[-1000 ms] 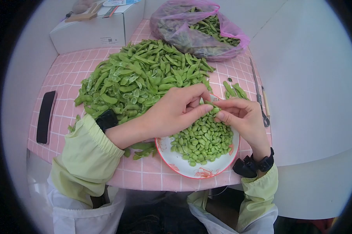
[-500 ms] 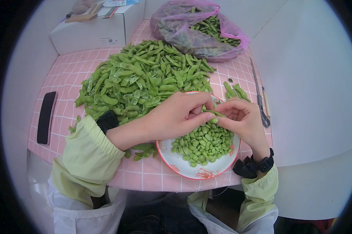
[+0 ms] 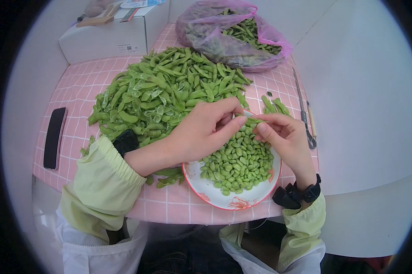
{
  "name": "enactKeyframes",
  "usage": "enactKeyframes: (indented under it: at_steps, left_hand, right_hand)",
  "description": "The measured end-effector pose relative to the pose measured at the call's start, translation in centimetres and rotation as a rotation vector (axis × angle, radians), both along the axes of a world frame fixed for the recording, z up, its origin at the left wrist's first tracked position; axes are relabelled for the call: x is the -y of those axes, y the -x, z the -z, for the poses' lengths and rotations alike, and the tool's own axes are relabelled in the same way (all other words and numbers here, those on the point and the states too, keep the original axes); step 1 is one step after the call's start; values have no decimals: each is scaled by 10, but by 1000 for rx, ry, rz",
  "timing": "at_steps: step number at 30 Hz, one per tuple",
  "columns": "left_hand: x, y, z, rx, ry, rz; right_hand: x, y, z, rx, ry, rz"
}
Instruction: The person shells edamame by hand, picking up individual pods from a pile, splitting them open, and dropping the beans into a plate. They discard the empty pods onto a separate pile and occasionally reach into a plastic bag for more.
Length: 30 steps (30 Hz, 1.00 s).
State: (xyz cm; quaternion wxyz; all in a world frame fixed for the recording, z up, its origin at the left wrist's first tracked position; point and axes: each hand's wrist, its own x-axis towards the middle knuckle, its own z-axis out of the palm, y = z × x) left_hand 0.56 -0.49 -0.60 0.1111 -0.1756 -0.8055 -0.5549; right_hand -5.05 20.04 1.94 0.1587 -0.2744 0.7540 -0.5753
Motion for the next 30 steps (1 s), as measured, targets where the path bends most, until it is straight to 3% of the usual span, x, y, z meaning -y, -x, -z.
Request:
enactKeyframes:
  at_steps: [9,13,16,22,27,30]
  left_hand:
    - [0,-1,-2,-11,34,27]
    - [-1,-6,-6,12,27,107]
    - [-3,-5,-7,-113,93,133]
    - [-2,-4,-7,-110,172,136]
    - [-2,0,-2,-215,131,134]
    - [-1,1,-2,-223,140,152]
  right_hand:
    - [-1,-1,-2,32,15,-164]
    - [-3,-1,-5,32,-90,-229]
    - [-2,-4,-6,69,-95,-244]
    - [-1,-6,-5,44,-78,-265]
    - [0,-8,-7,63,-73,-269]
    - [-4,-5,-6,-144,-214,-287]
